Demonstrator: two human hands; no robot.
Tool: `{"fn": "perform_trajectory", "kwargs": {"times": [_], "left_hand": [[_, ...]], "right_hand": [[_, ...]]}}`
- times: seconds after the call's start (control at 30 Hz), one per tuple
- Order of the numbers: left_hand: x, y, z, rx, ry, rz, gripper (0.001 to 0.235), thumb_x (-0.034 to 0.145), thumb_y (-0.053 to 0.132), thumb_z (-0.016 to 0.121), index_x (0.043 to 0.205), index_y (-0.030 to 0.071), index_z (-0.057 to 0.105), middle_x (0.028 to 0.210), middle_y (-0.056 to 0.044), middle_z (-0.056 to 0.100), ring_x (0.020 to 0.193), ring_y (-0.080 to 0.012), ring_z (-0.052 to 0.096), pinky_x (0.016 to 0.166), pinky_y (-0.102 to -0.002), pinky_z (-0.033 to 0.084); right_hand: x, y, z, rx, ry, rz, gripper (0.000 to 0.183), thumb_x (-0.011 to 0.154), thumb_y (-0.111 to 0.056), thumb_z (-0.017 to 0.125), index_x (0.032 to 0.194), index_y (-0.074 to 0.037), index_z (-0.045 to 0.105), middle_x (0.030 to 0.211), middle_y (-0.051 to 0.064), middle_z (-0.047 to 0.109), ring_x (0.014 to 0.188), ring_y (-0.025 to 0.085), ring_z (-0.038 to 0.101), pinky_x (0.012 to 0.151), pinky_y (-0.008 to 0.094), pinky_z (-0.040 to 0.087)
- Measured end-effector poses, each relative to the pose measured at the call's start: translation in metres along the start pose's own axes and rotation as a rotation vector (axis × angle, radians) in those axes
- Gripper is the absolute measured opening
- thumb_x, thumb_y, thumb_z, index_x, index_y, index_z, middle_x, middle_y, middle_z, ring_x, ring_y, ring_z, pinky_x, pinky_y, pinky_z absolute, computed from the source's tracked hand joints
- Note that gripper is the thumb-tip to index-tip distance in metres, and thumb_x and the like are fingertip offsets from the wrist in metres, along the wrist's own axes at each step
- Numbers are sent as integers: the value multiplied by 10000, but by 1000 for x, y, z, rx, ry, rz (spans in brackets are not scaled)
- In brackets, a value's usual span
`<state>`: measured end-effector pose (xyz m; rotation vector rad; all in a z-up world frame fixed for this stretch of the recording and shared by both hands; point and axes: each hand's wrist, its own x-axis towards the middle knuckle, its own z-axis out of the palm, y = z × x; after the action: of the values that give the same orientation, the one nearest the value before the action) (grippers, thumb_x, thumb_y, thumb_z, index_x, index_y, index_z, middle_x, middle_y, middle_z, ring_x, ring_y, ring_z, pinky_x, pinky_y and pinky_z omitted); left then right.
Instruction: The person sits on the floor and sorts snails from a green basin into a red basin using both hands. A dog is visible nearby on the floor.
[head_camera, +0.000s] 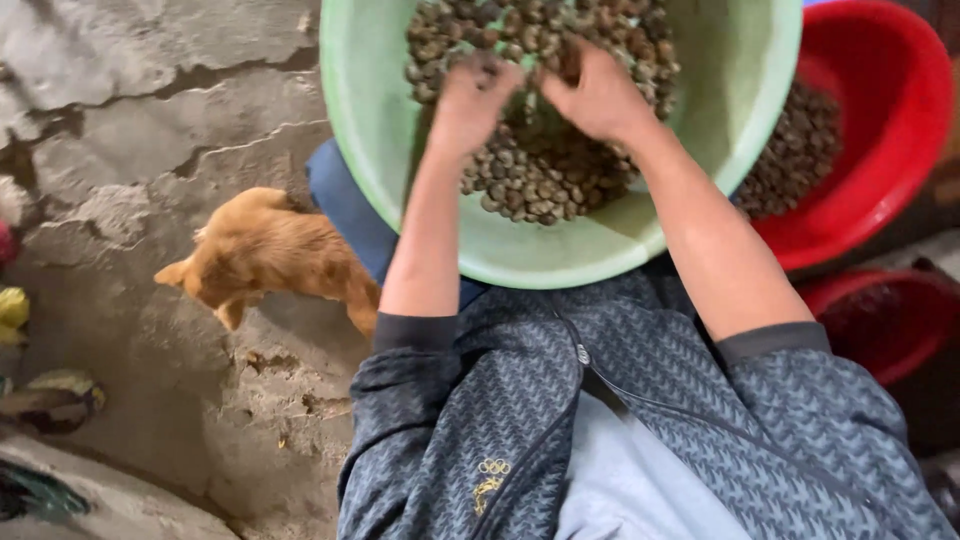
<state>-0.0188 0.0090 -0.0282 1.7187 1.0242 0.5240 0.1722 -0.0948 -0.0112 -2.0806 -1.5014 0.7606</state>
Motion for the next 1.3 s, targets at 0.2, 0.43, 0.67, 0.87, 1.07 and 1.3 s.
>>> {"fn": "perform_trajectory", "kwargs": {"times": [0.2, 0.43, 0.67, 0.87, 1.07, 1.3], "left_hand": [[-3, 58, -31, -835, -30, -385, 305, 913, 206, 773, 1134, 4, 714, 882, -45, 697, 594, -85, 512, 498, -242, 420], [-4, 77, -36, -986, -78, -503, 306, 872, 213, 668, 1089, -2, 684, 859, -124, 691, 623, -186, 627, 424, -240, 320], [-11, 19, 9, 478, -204, -127, 134, 911, 218, 704, 943, 116, 624, 756, -26, 690, 654, -241, 660, 634, -414, 524], [-18, -11, 26, 766, -261, -111, 415, 844, 273, 756, 1168, 113, 554, 930, -162, 736, 840, -431, 700, 683, -566, 527], [-11, -3, 18, 490, -385, -339, 334, 921, 317, 637, 1167, 96, 594, 939, -170, 768, 1021, -445, 729, 903, -616, 511], [2, 42, -19, 421, -304, -286, 339, 994, 300, 615, 1121, -14, 584, 848, -209, 735, 800, -404, 748, 730, -552, 578]], "right_hand": [[2, -21, -59, 1446, -223, 442, 235, 960, -295, 521, 997, -106, 656, 848, 15, 666, 601, 86, 513, 484, 216, 274], [1, -22, -62, 1475, -9, 407, 312, 963, -375, 617, 904, -71, 650, 852, 53, 667, 600, 82, 533, 460, 205, 314], [-4, -24, -43, 646, 43, 128, 140, 1083, -189, 609, 1047, -59, 644, 782, 2, 629, 644, 95, 552, 584, 244, 457], [-15, -3, 11, -132, -148, 5, 347, 970, -258, 661, 1234, -44, 590, 913, 220, 738, 788, 470, 696, 671, 555, 531], [-17, -34, -12, -112, -390, 129, 438, 1030, -231, 586, 1388, 19, 544, 1040, 339, 716, 864, 536, 704, 719, 640, 530], [-9, -7, 27, -367, -462, 60, 509, 977, -341, 645, 1383, -68, 506, 974, 271, 761, 942, 489, 738, 802, 643, 540]]}}
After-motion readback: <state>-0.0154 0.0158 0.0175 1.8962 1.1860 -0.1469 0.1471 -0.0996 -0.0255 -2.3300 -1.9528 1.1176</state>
